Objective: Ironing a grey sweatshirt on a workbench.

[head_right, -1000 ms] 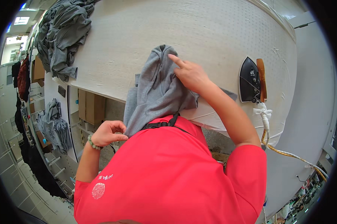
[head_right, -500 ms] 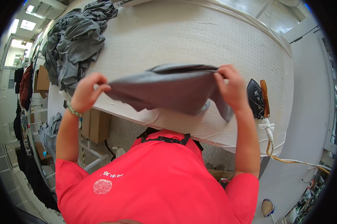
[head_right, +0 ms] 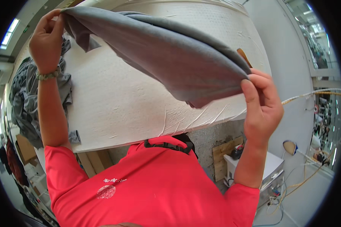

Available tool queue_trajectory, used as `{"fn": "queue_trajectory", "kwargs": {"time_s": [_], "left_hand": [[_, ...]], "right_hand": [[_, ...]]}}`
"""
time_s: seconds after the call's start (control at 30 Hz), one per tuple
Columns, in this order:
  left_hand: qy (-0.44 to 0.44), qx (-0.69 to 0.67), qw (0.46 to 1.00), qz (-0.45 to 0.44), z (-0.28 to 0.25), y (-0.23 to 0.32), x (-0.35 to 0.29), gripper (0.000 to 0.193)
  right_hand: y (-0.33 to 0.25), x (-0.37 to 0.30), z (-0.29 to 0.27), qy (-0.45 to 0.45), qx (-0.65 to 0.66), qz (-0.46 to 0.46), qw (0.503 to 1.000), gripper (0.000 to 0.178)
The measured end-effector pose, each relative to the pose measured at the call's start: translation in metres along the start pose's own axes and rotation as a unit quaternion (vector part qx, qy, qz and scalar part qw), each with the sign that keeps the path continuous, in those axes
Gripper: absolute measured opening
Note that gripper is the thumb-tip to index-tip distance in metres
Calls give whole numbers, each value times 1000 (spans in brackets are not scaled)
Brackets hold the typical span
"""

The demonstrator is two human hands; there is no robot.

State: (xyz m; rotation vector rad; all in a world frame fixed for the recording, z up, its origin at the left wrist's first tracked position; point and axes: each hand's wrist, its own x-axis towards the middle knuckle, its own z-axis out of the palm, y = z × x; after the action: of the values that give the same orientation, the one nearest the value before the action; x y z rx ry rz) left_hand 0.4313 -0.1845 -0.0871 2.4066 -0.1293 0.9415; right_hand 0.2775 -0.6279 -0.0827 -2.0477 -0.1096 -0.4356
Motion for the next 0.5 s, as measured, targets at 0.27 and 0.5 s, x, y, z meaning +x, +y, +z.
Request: {"fn": "queue_trajectory", "kwargs": {"time_s": [0.27, 0.5], "left_hand": [[-197, -397, 889, -113, 149, 37, 1, 21], [-252, -349, 901, 58, 253, 86, 59, 20]], "right_hand": [[62, -45, 17, 195, 43, 86, 976, 20], [90, -29, -28, 257, -111, 109, 954, 21]]}}
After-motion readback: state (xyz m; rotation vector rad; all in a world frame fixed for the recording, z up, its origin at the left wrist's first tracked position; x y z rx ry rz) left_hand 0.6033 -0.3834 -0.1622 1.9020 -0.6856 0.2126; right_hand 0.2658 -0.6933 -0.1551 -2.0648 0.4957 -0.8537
